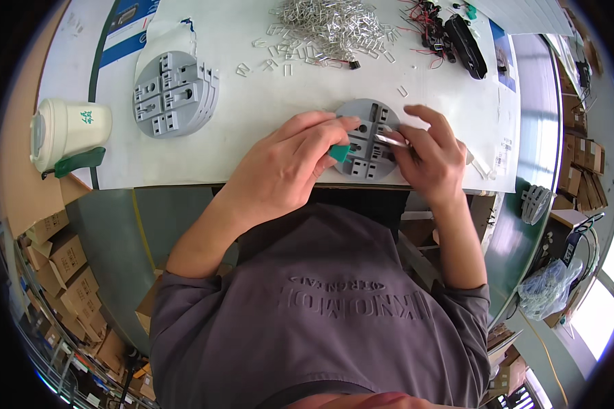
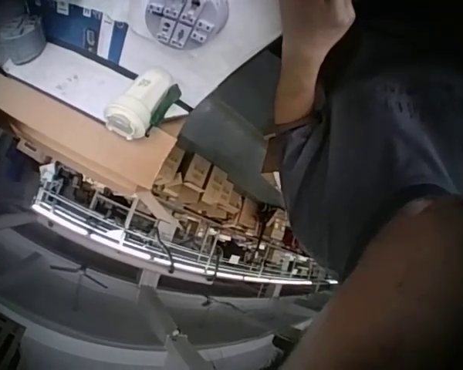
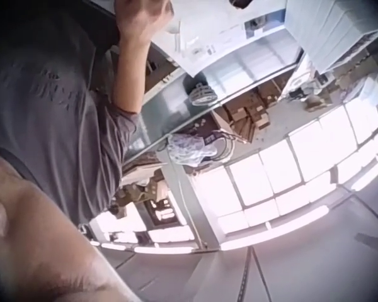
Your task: Assembling small electronic components into a circular plastic base using a precision tool.
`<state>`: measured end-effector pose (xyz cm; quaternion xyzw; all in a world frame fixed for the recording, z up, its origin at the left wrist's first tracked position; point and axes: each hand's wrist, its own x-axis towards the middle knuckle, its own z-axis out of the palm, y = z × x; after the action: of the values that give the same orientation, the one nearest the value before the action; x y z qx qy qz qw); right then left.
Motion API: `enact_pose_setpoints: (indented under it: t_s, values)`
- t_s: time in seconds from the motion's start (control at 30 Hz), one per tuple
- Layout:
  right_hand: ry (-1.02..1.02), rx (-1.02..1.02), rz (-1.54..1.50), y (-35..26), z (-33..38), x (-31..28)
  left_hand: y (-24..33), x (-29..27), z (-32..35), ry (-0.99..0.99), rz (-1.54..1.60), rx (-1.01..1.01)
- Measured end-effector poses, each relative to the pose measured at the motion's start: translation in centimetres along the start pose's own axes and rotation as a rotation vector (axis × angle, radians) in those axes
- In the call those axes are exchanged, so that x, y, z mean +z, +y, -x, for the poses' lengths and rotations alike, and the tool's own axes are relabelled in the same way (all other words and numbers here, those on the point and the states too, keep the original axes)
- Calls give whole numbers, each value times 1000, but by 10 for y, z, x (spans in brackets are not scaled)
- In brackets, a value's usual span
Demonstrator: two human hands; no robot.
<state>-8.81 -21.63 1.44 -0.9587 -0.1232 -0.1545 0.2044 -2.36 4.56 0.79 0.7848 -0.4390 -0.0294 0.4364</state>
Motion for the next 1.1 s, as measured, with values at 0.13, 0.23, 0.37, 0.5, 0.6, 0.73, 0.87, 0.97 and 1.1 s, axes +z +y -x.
enact_pose_setpoints:
  t_s: [0.13, 0.23, 0.37, 0.5, 0.6, 0.73, 0.87, 0.97, 1.1]
  values:
    - [227, 8, -31, 4, 18, 14, 5, -9, -8, -8, 59, -32]
    - [104, 8, -19, -5, 6, 4, 5, -13, -15, -26, 54, -110]
    - [1, 25, -47, -5, 2, 2, 5, -9, -26, -16, 59, -180]
    - [70, 66, -180, 1, 3, 10, 2, 0, -31, 70, 74, -165]
    - [97, 162, -388, 4, 1, 9, 1, 1, -34, 74, 56, -143]
    - [-81, 136, -457, 16, -23, -8, -4, -1, -33, 70, 186, -206]
    - [-268, 45, -457, 32, -39, -9, -7, -1, -31, 67, 322, -277]
    - [-282, -41, -480, 40, -42, -6, -7, -1, -30, 69, 320, -300]
    - [-282, -49, -479, 36, -44, -7, -5, 2, -26, 115, 292, -265]
